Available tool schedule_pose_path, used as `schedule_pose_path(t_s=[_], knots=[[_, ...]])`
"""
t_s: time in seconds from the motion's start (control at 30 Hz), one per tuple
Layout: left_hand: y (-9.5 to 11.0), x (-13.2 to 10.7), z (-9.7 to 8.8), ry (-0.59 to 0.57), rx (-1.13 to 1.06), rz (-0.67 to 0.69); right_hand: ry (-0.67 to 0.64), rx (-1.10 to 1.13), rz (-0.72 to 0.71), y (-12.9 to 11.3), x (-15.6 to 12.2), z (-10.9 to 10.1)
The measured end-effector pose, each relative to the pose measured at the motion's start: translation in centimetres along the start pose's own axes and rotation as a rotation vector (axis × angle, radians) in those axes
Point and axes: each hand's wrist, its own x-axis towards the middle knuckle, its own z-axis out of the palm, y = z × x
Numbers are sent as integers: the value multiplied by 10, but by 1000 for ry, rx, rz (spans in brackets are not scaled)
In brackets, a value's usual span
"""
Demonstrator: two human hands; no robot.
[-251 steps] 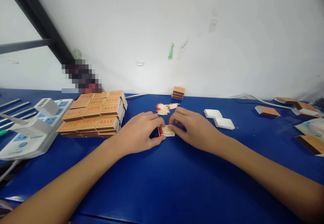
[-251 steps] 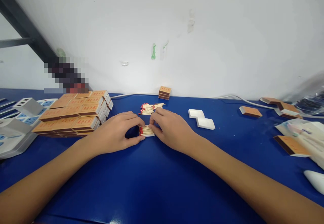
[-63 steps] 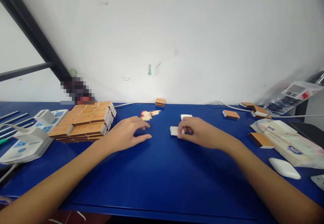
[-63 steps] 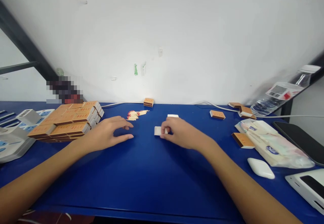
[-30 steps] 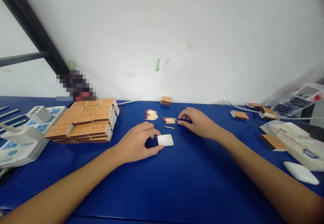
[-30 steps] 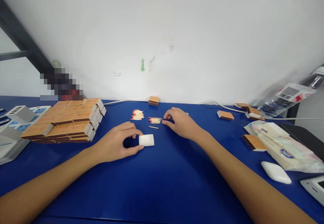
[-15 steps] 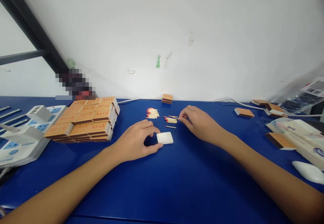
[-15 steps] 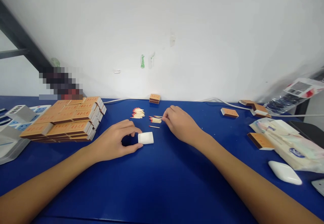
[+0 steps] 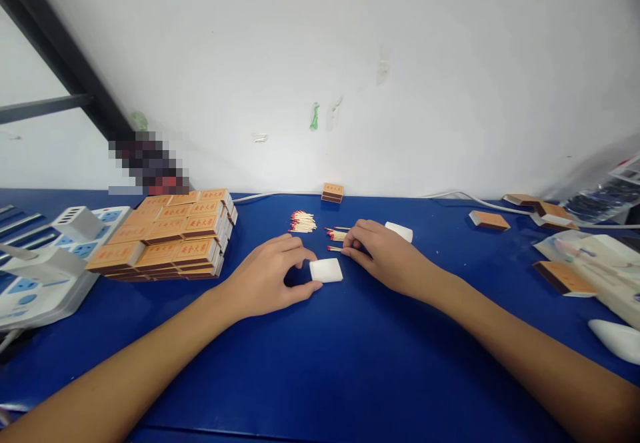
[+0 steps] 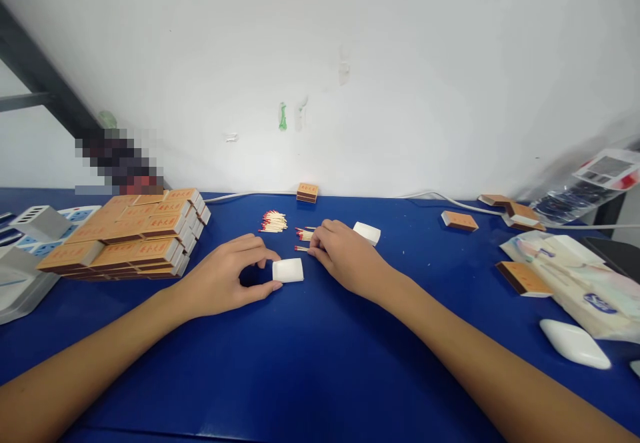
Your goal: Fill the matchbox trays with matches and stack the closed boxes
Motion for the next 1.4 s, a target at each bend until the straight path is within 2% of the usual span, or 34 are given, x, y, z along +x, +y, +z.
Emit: schedule_pose_path(t_s=[0.2,0.37,0.57,0.67,0.8,0.97,1.4], knots=[[-1,0,-1,0,-3,-1,-14,-29,4,-3,0,-6],[-1,0,-1,24,17,-18,24,9,-36,-27,-3,-19],[-1,0,1,43,12,7,-52,-53,-84,-47,-9,-8],[-2,0,1,51,5,20,-35,38,-74,-41,-8,-10],[-1,-1,0,50,-7,25,105,72,46,-19,-1,-15],[-1,-1,0,35,-2,11,52,9,106,5,5,-8],[-2,0,1,39,5,23,84,-21,55,9,6,-1]])
